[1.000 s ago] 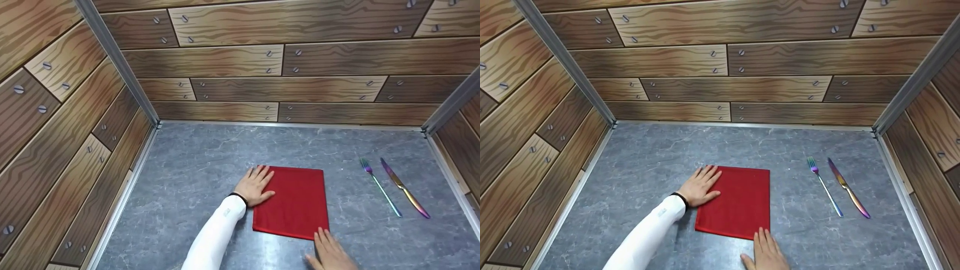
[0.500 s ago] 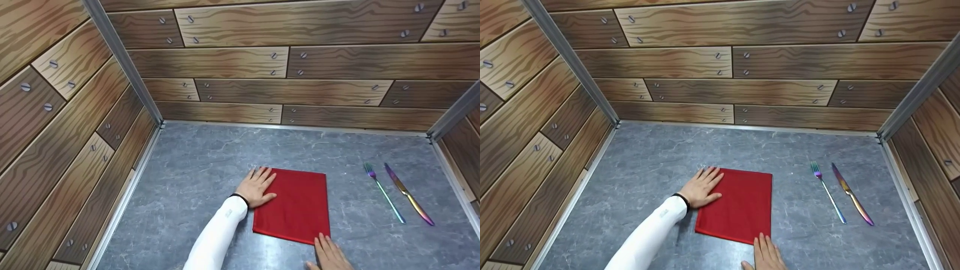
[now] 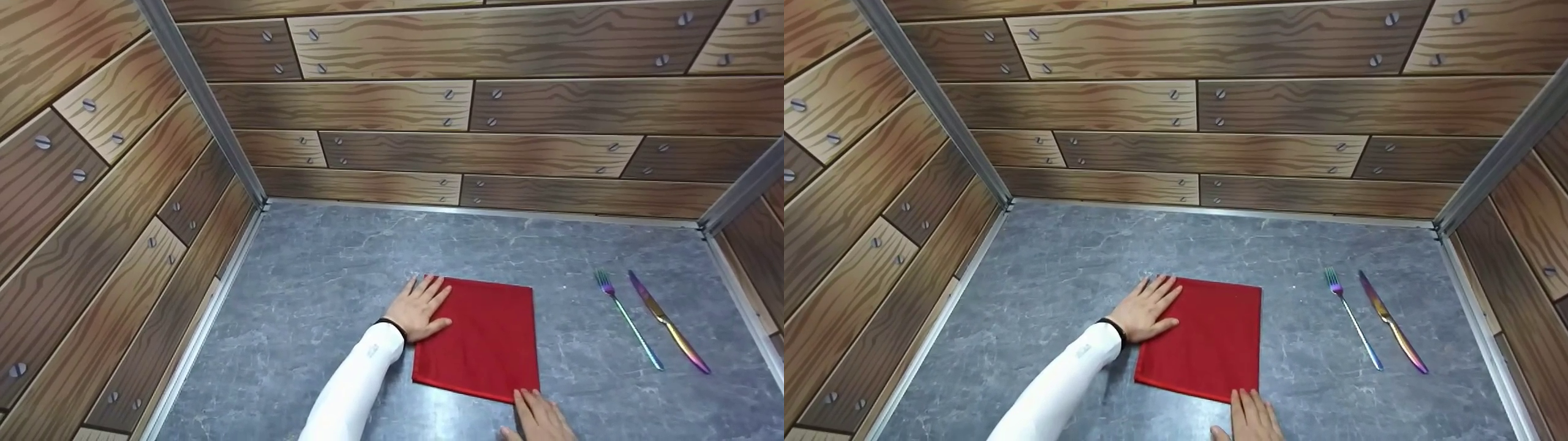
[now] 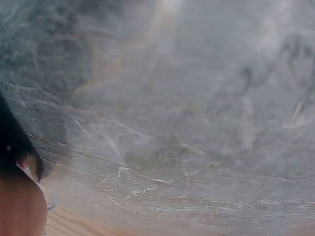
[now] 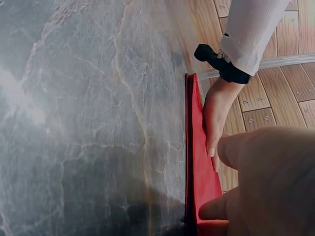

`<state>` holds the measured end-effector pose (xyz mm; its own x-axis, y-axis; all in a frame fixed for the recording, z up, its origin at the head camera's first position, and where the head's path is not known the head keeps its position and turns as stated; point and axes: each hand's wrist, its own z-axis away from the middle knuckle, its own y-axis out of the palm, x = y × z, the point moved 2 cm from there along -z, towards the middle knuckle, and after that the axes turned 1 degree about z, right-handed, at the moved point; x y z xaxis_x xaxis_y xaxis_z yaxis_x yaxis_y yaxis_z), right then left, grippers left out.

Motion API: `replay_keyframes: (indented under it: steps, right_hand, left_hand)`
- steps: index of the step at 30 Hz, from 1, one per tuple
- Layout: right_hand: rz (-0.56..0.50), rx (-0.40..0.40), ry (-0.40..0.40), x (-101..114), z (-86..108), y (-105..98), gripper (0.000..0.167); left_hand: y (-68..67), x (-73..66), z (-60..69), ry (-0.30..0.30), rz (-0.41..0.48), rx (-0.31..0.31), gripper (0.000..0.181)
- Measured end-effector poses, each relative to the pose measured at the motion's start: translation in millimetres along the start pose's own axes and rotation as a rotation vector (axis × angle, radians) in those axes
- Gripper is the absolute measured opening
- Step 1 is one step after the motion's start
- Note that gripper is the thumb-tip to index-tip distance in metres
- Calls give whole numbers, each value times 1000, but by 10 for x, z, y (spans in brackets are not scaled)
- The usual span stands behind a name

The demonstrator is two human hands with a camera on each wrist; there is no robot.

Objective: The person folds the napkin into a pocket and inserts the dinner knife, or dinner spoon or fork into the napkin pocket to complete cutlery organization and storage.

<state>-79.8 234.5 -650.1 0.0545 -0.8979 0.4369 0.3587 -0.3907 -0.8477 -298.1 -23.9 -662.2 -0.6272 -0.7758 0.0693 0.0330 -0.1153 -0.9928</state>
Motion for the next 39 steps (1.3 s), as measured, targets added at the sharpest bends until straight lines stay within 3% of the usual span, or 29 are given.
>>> replay_keyframes:
  steps: [5, 13, 16, 19, 25, 30, 34, 39]
  right_hand:
    - [69, -106, -58, 19, 73, 5, 89]
    - [96, 36, -18, 22, 2, -101, 84]
    - [97, 38, -13, 13, -22, -171, 75]
    - [113, -16, -16, 7, -43, -258, 64]
    - [174, -176, -73, 12, -151, -473, 57]
    - [232, -294, -122, -34, -335, -633, 58]
    - [220, -299, -120, -101, -525, -726, 60]
    - [176, -248, -95, -181, -764, -803, 67]
  left_hand:
    - [-10, 6, -4, -1, 9, 10, 77]
    - [-62, 31, 64, -15, 40, -5, 79]
    - [-77, 55, 112, -39, 95, -21, 79]
    - [-112, 87, 182, -59, 153, -42, 76]
    - [-248, 131, 403, -110, 184, -52, 71]
    - [-294, 79, 646, -148, 208, -76, 71]
    - [-244, -9, 889, -171, 271, -82, 70]
    - [-235, -148, 1152, -202, 328, -74, 68]
